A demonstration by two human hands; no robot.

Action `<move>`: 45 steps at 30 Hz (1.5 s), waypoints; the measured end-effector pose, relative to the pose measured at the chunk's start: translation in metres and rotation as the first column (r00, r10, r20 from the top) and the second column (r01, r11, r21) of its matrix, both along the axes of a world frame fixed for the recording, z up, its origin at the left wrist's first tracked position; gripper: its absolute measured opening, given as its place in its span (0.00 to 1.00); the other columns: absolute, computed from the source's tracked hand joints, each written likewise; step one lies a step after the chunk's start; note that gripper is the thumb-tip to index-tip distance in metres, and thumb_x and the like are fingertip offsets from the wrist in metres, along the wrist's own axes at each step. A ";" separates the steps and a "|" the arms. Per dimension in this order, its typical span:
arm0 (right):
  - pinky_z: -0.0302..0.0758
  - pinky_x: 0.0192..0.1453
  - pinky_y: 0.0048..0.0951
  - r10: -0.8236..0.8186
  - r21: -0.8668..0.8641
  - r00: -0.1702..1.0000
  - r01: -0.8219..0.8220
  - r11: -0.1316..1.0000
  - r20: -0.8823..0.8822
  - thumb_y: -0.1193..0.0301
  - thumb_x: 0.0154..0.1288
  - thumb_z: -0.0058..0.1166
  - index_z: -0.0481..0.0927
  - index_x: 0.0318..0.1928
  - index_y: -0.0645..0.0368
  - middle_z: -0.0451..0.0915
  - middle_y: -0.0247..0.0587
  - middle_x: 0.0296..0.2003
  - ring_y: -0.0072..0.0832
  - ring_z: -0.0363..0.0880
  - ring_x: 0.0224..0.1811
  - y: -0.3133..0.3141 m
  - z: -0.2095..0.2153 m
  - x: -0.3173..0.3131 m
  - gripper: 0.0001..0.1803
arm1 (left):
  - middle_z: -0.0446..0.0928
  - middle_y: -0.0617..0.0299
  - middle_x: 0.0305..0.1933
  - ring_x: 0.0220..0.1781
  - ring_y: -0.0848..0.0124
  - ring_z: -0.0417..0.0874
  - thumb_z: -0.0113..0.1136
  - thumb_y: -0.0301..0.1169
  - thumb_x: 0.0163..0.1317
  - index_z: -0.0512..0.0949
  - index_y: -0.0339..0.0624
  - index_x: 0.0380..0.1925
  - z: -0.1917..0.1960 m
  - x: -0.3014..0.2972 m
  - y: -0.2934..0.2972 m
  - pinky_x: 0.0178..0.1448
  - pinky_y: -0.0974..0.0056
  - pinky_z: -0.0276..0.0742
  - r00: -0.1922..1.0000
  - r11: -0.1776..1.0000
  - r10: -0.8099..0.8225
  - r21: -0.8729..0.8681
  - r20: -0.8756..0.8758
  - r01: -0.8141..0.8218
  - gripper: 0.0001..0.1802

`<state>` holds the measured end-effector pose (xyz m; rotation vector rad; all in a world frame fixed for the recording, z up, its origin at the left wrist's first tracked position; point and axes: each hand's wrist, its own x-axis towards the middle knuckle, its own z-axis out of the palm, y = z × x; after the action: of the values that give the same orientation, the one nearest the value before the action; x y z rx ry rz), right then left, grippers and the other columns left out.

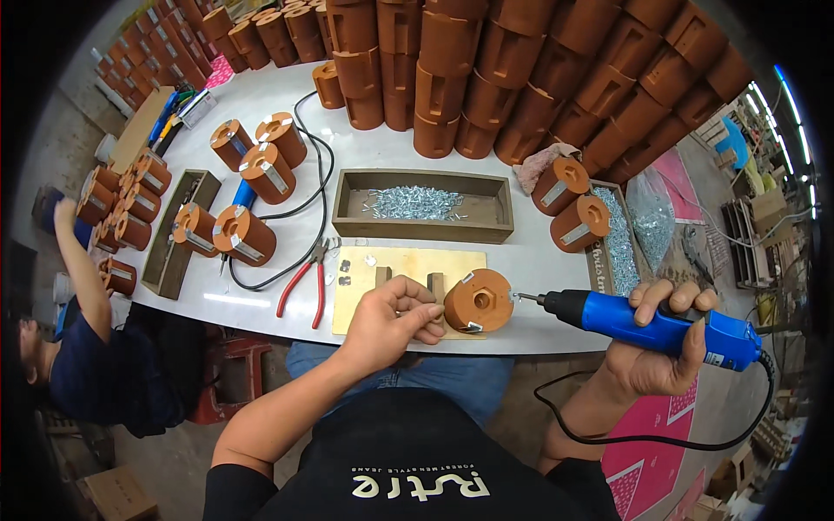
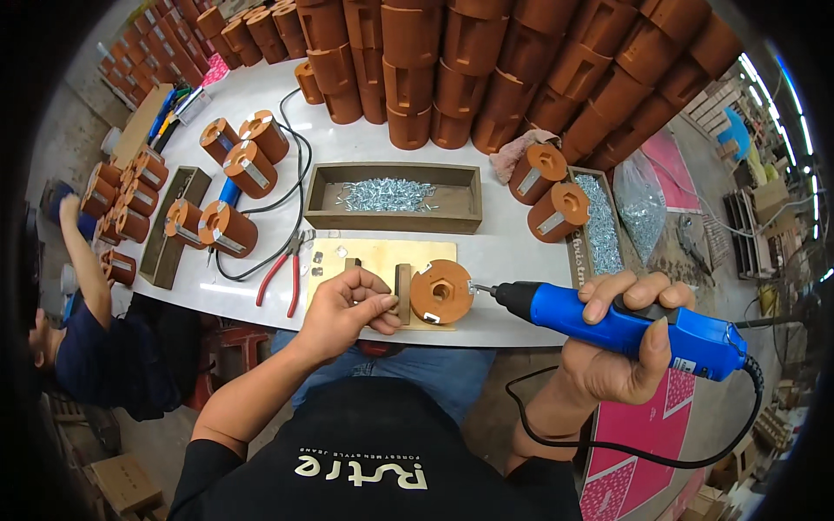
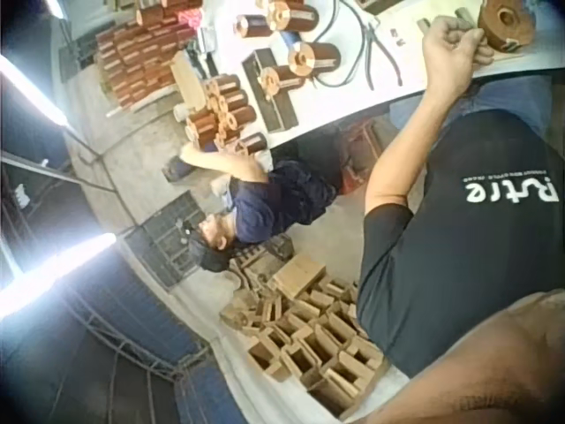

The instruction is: Using an electric screwdriver to attach metal brackets to circular wooden components.

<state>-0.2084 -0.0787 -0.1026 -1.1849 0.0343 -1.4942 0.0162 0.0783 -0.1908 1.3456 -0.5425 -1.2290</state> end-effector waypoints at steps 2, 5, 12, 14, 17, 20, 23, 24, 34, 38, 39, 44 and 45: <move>0.74 0.39 0.42 0.013 -0.007 1.000 -0.012 1.000 0.012 0.66 0.64 0.52 0.69 0.50 0.59 0.76 0.44 0.38 0.35 0.76 0.27 0.000 0.003 -0.001 0.17 | 0.80 0.55 0.29 0.27 0.72 0.83 0.58 0.25 0.66 0.73 0.31 0.38 0.004 -0.001 -0.006 0.29 0.72 0.80 1.000 1.000 -0.020 0.013 -0.003 0.020 0.07; 0.74 0.39 0.42 0.036 0.004 0.999 -0.036 0.999 0.024 0.65 0.64 0.53 0.68 0.51 0.59 0.75 0.43 0.38 0.34 0.75 0.27 0.002 0.004 -0.003 0.18 | 0.80 0.56 0.28 0.25 0.74 0.82 0.57 0.28 0.68 0.73 0.32 0.37 0.010 -0.003 -0.011 0.27 0.73 0.78 0.998 0.996 -0.068 0.054 0.017 0.067 0.08; 0.73 0.40 0.42 0.048 0.001 0.998 -0.048 0.999 0.033 0.64 0.65 0.53 0.67 0.50 0.59 0.74 0.43 0.38 0.34 0.75 0.27 0.002 0.003 -0.007 0.18 | 0.81 0.54 0.31 0.28 0.73 0.82 0.54 0.31 0.70 0.69 0.37 0.40 0.002 -0.025 -0.001 0.28 0.71 0.79 0.988 0.988 -0.097 0.109 -0.124 0.110 0.09; 0.73 0.40 0.42 0.041 0.011 0.999 -0.041 0.999 0.034 0.64 0.64 0.54 0.67 0.50 0.59 0.74 0.43 0.38 0.34 0.75 0.27 0.001 0.001 -0.012 0.18 | 0.82 0.52 0.34 0.31 0.71 0.84 0.52 0.30 0.71 0.68 0.37 0.43 0.001 -0.030 0.000 0.32 0.70 0.82 0.972 0.997 -0.040 0.057 -0.230 0.055 0.08; 0.73 0.39 0.41 0.025 0.038 0.999 -0.026 0.999 0.033 0.64 0.64 0.54 0.67 0.50 0.59 0.74 0.43 0.37 0.34 0.74 0.26 0.002 -0.003 -0.018 0.18 | 0.82 0.50 0.39 0.37 0.69 0.85 0.50 0.27 0.72 0.66 0.37 0.47 0.005 -0.036 0.003 0.42 0.67 0.83 0.983 0.999 -0.037 -0.013 -0.180 0.035 0.08; 0.73 0.38 0.41 -0.051 0.067 0.998 0.049 0.997 0.024 0.65 0.63 0.54 0.68 0.49 0.58 0.74 0.43 0.36 0.34 0.74 0.26 0.001 -0.009 -0.029 0.18 | 0.82 0.49 0.42 0.42 0.68 0.85 0.50 0.26 0.72 0.67 0.38 0.48 -0.001 -0.041 0.009 0.47 0.66 0.82 0.995 0.995 -0.058 -0.091 -0.086 0.050 0.08; 0.74 0.38 0.41 -0.095 0.103 0.995 0.092 0.990 0.029 0.65 0.63 0.53 0.68 0.49 0.58 0.75 0.43 0.35 0.35 0.75 0.27 -0.002 -0.015 -0.038 0.17 | 0.82 0.52 0.42 0.43 0.70 0.84 0.51 0.24 0.71 0.70 0.34 0.43 -0.014 -0.052 0.016 0.48 0.67 0.80 0.994 0.996 -0.051 -0.077 -0.094 0.043 0.05; 0.74 0.38 0.41 -0.099 0.105 0.995 0.096 0.990 0.025 0.66 0.63 0.53 0.69 0.49 0.58 0.75 0.44 0.36 0.35 0.75 0.27 -0.004 -0.018 -0.040 0.17 | 0.82 0.53 0.42 0.42 0.72 0.83 0.51 0.24 0.70 0.71 0.34 0.42 -0.017 -0.055 0.018 0.48 0.68 0.79 0.995 0.997 -0.051 -0.065 -0.090 0.045 0.04; 0.79 0.35 0.42 -0.022 0.197 0.996 0.038 0.980 -0.084 0.71 0.59 0.53 0.70 0.48 0.62 0.78 0.52 0.36 0.39 0.79 0.25 -0.015 -0.041 -0.024 0.17 | 0.82 0.55 0.41 0.45 0.74 0.82 0.51 0.24 0.70 0.71 0.35 0.41 -0.012 -0.044 0.001 0.53 0.70 0.76 0.994 0.998 -0.027 -0.056 -0.107 0.021 0.04; 0.81 0.33 0.38 0.076 0.283 0.966 -0.003 0.959 -0.247 0.75 0.52 0.57 0.70 0.45 0.65 0.78 0.65 0.37 0.36 0.79 0.21 -0.012 -0.040 -0.007 0.19 | 0.82 0.56 0.40 0.43 0.76 0.81 0.51 0.24 0.70 0.71 0.35 0.41 -0.023 -0.042 0.005 0.49 0.70 0.75 0.997 0.996 0.007 -0.085 -0.076 -0.013 0.04; 0.81 0.33 0.36 0.117 0.286 0.949 -0.030 0.958 -0.294 0.75 0.52 0.57 0.70 0.44 0.65 0.78 0.66 0.38 0.35 0.79 0.22 -0.013 -0.041 -0.005 0.18 | 0.81 0.57 0.39 0.42 0.77 0.80 0.53 0.25 0.70 0.71 0.35 0.41 -0.023 -0.043 0.005 0.48 0.71 0.75 0.997 0.996 0.019 -0.080 -0.078 -0.025 0.04; 0.81 0.34 0.33 0.113 0.238 0.891 -0.006 0.971 -0.440 0.79 0.50 0.59 0.71 0.42 0.65 0.79 0.70 0.39 0.32 0.81 0.24 -0.003 -0.037 0.002 0.17 | 0.79 0.62 0.34 0.36 0.78 0.79 0.58 0.26 0.67 0.75 0.36 0.38 -0.007 -0.042 0.005 0.41 0.72 0.76 0.999 0.997 0.031 0.066 0.009 -0.032 0.05; 0.81 0.35 0.34 0.101 0.216 0.903 -0.009 0.976 -0.418 0.79 0.50 0.60 0.71 0.42 0.65 0.79 0.69 0.38 0.32 0.81 0.25 -0.002 -0.036 0.002 0.17 | 0.79 0.63 0.32 0.34 0.79 0.79 0.59 0.26 0.66 0.75 0.36 0.37 -0.001 -0.042 0.003 0.38 0.73 0.76 0.998 0.996 0.042 0.075 -0.049 -0.039 0.05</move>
<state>-0.2065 -0.0805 -0.1383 -1.3073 0.4428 -1.1250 -0.0254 0.0816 -0.1916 1.3774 -0.4361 -1.2565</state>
